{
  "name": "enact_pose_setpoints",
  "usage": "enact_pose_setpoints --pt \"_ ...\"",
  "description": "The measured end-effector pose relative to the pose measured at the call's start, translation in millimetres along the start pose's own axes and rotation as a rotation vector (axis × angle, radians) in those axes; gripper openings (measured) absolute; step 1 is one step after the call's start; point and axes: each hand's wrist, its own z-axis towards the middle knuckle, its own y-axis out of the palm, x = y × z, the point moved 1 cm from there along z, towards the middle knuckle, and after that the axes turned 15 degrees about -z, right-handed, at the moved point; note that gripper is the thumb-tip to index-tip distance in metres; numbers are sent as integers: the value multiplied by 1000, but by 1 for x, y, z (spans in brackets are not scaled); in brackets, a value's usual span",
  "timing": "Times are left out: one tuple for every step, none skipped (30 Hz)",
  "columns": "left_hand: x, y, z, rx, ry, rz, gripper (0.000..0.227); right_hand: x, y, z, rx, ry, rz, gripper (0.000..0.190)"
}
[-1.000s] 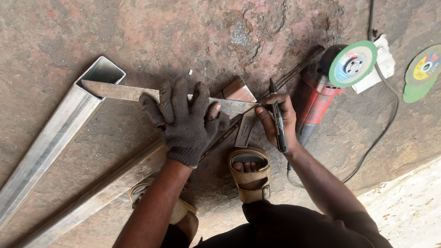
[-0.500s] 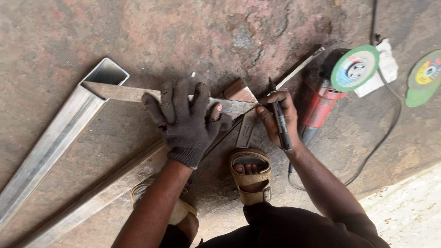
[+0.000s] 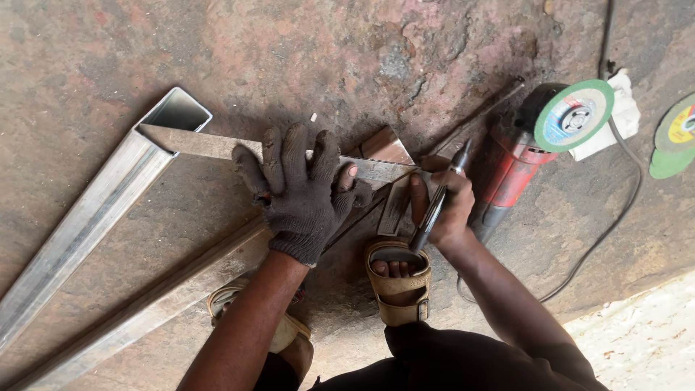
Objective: The person marks a square metal tube with a marker and a metal ruler, then uses an angle grinder to cut the tube along the marked line. The person holds the tube steady with a gloved hand while cutting.
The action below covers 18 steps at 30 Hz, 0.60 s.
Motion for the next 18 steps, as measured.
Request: enact_pose_setpoints --pt "0 -1 0 9 1 -3 45 -1 2 -2 13 3 -18 41" --pt "1 -2 0 15 7 8 46 -2 4 -3 27 7 -36 41" --pt "1 -2 1 23 14 20 46 -2 5 -3 12 0 -35 41" --pt "0 -3 2 30 22 33 46 -1 6 -2 -2 -6 -35 41" --pt "0 -2 2 22 13 18 46 0 4 -4 -22 -9 -38 40" --pt "0 -1 1 13 4 3 46 0 2 -4 -42 -2 -40 40" --pt "-1 -1 1 6 -3 -12 46 1 1 -4 -59 4 -42 40" --pt "-1 -1 0 4 0 -13 47 2 1 -3 -76 10 -44 40" --pt "-2 0 1 4 6 -16 48 2 0 -1 -76 -8 -35 40" --pt "-2 1 1 4 11 -19 49 2 0 0 -75 -25 -26 40" --pt "-2 1 1 5 10 -26 49 1 0 1 -76 -42 -17 40" --pt "-3 1 0 5 9 -33 48 1 -1 1 -72 -44 -25 40" --pt "-3 1 0 6 9 -38 48 -1 -1 1 -68 -46 -31 40" --pt "-4 1 0 3 16 -37 47 -2 -1 0 -64 -48 -38 40" --pt "-4 1 -1 -1 22 -36 47 -2 -2 -1 -67 -31 -26 39" --pt "-5 2 -2 -5 28 -36 47 -2 -2 -2 -69 -13 -14 39" --pt "-5 2 -3 -3 39 -43 46 -2 -3 -4 -73 5 -4 39" --pt "-5 3 -3 -1 50 -50 46 -1 -4 -5 -80 2 -13 39"
